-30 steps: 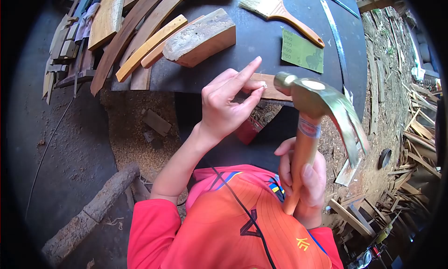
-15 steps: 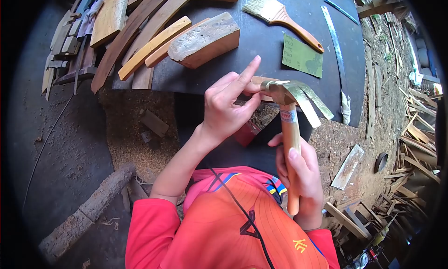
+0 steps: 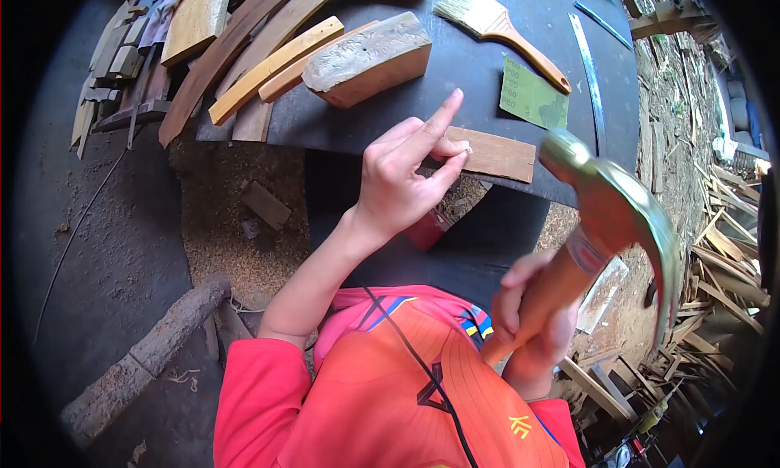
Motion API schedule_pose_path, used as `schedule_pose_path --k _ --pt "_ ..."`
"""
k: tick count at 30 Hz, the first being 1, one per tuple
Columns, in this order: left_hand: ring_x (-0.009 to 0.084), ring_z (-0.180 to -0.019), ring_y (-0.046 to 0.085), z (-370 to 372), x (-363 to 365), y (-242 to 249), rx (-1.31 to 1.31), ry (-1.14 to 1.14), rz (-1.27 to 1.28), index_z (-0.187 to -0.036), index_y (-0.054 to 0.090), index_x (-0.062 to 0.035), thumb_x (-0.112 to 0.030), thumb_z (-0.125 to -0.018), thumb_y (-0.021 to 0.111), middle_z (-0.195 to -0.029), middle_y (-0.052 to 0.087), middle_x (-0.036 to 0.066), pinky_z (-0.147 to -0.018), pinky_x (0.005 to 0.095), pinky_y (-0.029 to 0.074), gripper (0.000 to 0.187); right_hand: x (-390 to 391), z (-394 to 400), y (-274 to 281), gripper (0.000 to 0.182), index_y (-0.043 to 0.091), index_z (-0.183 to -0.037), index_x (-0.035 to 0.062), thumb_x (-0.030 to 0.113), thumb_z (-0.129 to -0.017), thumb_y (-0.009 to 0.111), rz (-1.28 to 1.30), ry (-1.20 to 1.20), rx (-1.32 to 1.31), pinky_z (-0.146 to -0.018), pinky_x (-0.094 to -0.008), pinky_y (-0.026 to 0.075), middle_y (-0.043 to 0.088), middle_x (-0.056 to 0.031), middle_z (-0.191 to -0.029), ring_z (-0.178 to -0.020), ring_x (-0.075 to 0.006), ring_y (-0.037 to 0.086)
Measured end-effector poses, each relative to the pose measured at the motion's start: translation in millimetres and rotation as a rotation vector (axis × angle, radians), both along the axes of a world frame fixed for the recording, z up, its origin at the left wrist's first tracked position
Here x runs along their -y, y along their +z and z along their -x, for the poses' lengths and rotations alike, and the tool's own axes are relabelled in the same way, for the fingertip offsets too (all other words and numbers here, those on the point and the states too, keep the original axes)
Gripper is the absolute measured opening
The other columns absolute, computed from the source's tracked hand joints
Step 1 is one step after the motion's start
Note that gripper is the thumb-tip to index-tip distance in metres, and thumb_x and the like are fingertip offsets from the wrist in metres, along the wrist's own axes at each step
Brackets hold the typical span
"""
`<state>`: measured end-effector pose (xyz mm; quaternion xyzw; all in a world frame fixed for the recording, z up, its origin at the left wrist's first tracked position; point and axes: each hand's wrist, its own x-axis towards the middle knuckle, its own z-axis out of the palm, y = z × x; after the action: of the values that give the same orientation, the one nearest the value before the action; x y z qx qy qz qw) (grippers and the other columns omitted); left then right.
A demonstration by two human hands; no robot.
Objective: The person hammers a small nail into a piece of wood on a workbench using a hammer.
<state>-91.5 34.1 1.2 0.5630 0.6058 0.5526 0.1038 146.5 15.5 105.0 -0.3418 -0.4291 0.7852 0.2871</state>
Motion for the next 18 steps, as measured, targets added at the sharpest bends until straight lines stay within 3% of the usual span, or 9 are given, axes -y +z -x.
schedule_pose_path --k 3,5,9,11,12,14,15,17,18 --pt "0.0170 -0.074 0.074 0 0 0 -0.014 -0.004 -0.006 -0.153 0.065 -0.0026 0.004 -0.080 0.088 -0.080 0.079 0.005 -0.075 0.0319 0.059 0.077 -12 4 -12 0.075 0.056 -0.127 -0.0129 0.057 -0.102 0.066 -0.012 0.069 0.047 -0.046 -0.0228 0.035 0.054 -0.0023 -0.066 -0.051 -0.0065 0.047" --pt "0.0169 -0.074 0.074 1 -1 1 -0.019 -0.011 -0.006 -0.153 0.065 -0.0026 0.004 -0.080 0.088 -0.080 0.079 0.005 -0.075 0.0321 0.059 0.077 -29 13 -11 0.064 0.056 -0.128 -0.0092 0.052 -0.108 0.061 0.155 0.170 0.257 -0.045 -0.0244 0.035 0.053 -0.0017 -0.068 -0.050 -0.0070 0.044" --pt "0.0169 -0.074 0.074 1 0 -1 -0.004 -0.003 -0.002 -0.154 0.064 -0.0029 0.003 -0.080 0.089 -0.081 0.079 0.006 -0.076 0.0327 0.059 0.079 -4 9 -1 0.076 0.056 -0.125 -0.0106 0.058 -0.097 0.073 0.015 -0.002 0.090 -0.044 -0.0229 0.033 0.054 -0.0034 -0.066 -0.046 -0.0072 0.042" --pt "0.0169 -0.075 0.075 0 1 -3 0.000 -0.007 0.001 -0.155 0.063 -0.0031 0.003 -0.080 0.089 -0.081 0.079 0.005 -0.076 0.0327 0.060 0.079 4 -1 4 0.085 0.055 -0.127 -0.0142 0.058 -0.088 0.077 0.058 -0.028 0.053 -0.047 -0.0222 0.035 0.059 -0.0055 -0.068 -0.050 -0.0086 0.048" --pt "0.0169 -0.075 0.075 1 0 -2 -0.002 -0.009 -0.004 -0.155 0.063 -0.0032 0.003 -0.080 0.089 -0.081 0.079 0.005 -0.076 0.0327 0.060 0.079 4 5 2 0.080 0.056 -0.127 -0.0142 0.054 -0.091 0.075 0.038 -0.060 0.052 -0.047 -0.0229 0.036 0.059 -0.0048 -0.068 -0.051 -0.0085 0.049" --pt "0.0169 -0.075 0.075 1 0 -4 0.007 0.000 -0.006 -0.155 0.063 -0.0034 0.003 -0.081 0.089 -0.081 0.080 0.005 -0.077 0.0324 0.060 0.079 -14 4 -15 0.060 0.057 -0.131 -0.0120 0.040 -0.102 0.065 -0.068 0.129 0.123 -0.047 -0.0242 0.037 0.057 -0.0028 -0.068 -0.053 -0.0079 0.049" --pt "0.0169 -0.076 0.075 1 -1 -4 0.010 0.005 -0.010 -0.155 0.063 -0.0035 0.003 -0.081 0.089 -0.081 0.080 0.004 -0.077 0.0323 0.061 0.079 -23 10 -11 0.053 0.055 -0.135 -0.0095 0.036 -0.108 0.061 0.029 0.191 0.331 -0.048 -0.0244 0.037 0.054 -0.0022 -0.067 -0.053 -0.0075 0.047" --pt "0.0169 -0.077 0.076 0 -1 -1 0.013 -0.002 0.000 -0.154 0.064 -0.0030 0.002 -0.081 0.089 -0.083 0.080 0.004 -0.077 0.0321 0.061 0.078 -26 7 -14 0.069 0.055 -0.126 -0.0089 0.057 -0.105 0.062 0.086 0.201 0.222 -0.040 -0.0242 0.034 0.049 -0.0028 -0.063 -0.043 -0.0089 0.043" --pt "0.0169 -0.077 0.076 1 0 -1 0.015 -0.002 0.008 -0.154 0.064 -0.0028 0.001 -0.081 0.090 -0.084 0.081 0.004 -0.077 0.0321 0.061 0.077 -23 7 -16 0.068 0.056 -0.126 -0.0089 0.055 -0.106 0.063 0.015 0.147 0.200 -0.042 -0.0242 0.035 0.050 -0.0031 -0.064 -0.044 -0.0085 0.044"
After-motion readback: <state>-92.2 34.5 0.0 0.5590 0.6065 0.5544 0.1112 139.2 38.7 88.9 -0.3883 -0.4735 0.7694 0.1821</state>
